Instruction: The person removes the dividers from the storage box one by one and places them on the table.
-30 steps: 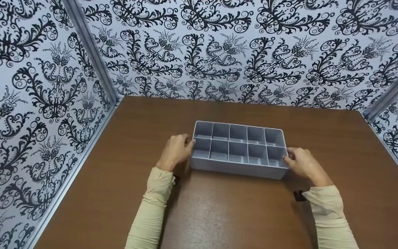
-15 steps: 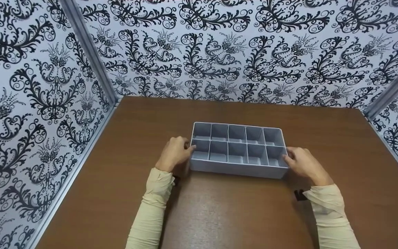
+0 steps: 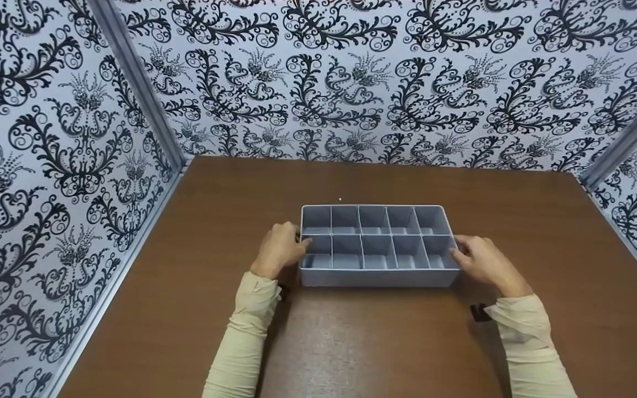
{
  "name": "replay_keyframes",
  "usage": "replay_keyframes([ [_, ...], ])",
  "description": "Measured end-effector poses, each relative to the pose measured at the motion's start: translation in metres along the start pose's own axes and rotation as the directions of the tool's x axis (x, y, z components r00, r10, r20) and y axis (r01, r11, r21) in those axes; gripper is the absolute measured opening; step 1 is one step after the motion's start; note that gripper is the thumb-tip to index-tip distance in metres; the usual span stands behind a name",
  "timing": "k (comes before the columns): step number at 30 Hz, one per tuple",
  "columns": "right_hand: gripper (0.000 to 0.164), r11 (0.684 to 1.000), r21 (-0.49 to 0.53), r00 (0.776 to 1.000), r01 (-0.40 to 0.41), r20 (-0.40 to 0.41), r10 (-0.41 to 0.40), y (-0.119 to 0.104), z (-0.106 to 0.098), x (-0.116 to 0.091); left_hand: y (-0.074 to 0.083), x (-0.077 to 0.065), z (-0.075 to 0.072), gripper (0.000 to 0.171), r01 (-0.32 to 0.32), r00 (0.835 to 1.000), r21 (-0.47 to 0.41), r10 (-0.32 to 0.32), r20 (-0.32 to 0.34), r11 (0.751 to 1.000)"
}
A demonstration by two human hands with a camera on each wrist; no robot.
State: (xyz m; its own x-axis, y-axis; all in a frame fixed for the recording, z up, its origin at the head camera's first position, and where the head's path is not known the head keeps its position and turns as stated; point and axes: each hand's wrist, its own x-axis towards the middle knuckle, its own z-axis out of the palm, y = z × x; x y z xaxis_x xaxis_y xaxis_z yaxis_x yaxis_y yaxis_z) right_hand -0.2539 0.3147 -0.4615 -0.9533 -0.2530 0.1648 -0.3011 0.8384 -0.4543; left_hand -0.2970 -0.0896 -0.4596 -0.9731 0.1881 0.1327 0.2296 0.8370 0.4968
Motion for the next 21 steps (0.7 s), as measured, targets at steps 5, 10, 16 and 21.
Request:
replay_keyframes([
  [5,0.017,1.000,0.009,1.000,0.004,-0.006,-0.004,-0.0007,0.0007,0.0002,0.0023,-0.0009,0.0007,0.033,0.086,0.995,0.056,-0.089,0.054,0.995],
  [10,0.022,1.000,0.018,1.000,-0.011,-0.003,0.011,-0.0005,0.0016,0.0005,0.0055,-0.0027,0.0014,0.034,0.132,0.988,0.116,-0.141,0.069,0.984],
  [16,0.016,1.000,0.013,1.000,-0.013,-0.011,0.013,-0.0010,0.0014,0.0006,0.0055,-0.0014,0.0028,0.033,0.128,0.987,0.135,-0.140,0.077,0.983],
  [21,0.013,1.000,-0.003,1.000,-0.007,-0.022,0.007,-0.0001,0.0000,0.0007,0.0049,-0.0004,0.0025,0.032,0.132,0.985,0.126,-0.144,0.092,0.983],
])
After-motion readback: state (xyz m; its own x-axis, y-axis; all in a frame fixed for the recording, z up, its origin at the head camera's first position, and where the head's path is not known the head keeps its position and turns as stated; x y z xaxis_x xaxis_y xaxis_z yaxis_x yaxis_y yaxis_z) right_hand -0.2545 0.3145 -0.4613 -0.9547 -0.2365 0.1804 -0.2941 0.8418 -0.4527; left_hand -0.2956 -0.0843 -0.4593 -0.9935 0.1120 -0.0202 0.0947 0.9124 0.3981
